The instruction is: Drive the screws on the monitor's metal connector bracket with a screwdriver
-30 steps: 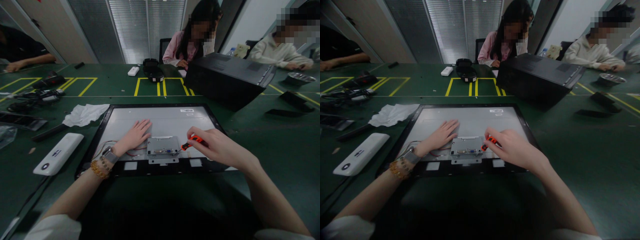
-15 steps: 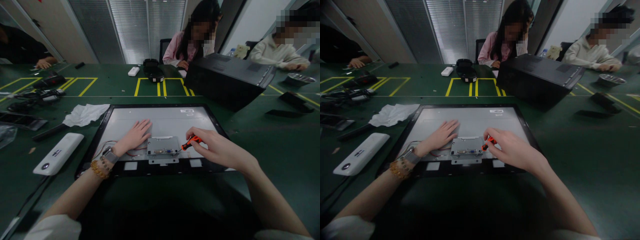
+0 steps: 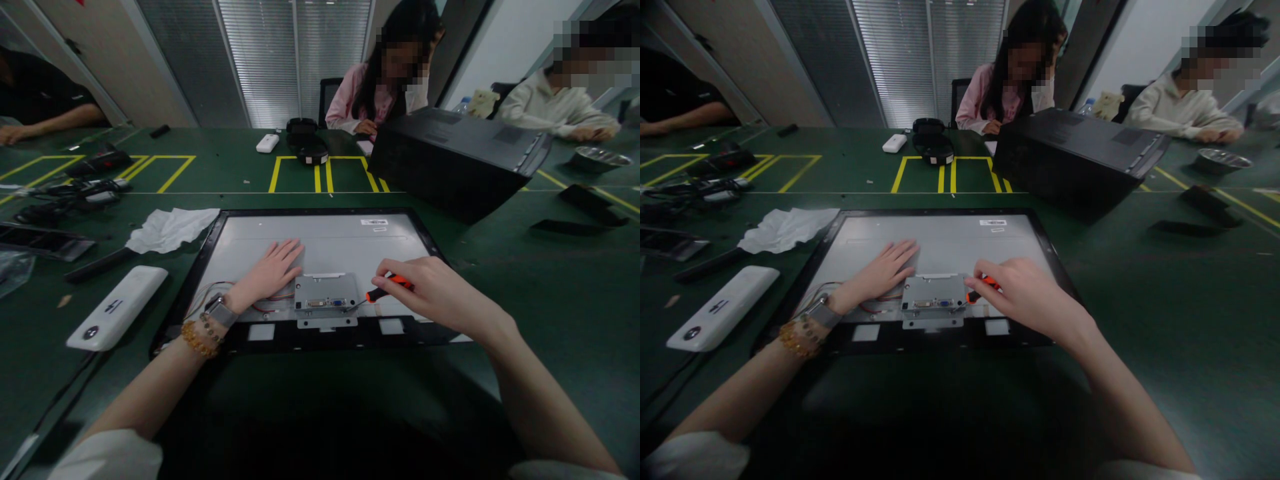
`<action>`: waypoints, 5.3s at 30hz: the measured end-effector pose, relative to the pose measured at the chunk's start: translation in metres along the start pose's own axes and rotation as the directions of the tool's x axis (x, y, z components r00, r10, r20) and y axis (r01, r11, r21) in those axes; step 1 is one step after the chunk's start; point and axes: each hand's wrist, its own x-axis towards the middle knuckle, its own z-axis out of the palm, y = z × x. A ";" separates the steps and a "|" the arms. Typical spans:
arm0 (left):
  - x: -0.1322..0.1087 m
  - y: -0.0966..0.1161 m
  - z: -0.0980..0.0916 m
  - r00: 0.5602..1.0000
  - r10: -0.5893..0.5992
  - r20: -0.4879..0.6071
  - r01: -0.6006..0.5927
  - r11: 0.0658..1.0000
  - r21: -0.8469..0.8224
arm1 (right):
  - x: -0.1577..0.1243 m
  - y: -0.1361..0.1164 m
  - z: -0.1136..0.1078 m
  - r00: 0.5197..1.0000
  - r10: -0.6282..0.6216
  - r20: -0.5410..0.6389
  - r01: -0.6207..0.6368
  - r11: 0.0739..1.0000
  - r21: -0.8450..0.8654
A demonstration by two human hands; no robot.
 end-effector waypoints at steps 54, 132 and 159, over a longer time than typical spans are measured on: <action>-0.001 0.000 -0.001 1.000 -0.005 -0.006 0.004 1.000 -0.020 | -0.006 -0.001 0.002 0.999 -0.034 -0.020 0.037 0.981 0.189; -0.001 0.001 -0.001 1.000 -0.014 0.003 0.014 1.000 0.017 | -0.007 0.000 -0.002 0.999 -0.007 0.040 0.002 0.991 0.134; -0.001 0.000 0.000 1.000 -0.006 -0.011 0.005 1.000 -0.003 | -0.005 0.000 0.000 1.000 0.023 0.012 -0.023 1.000 -0.007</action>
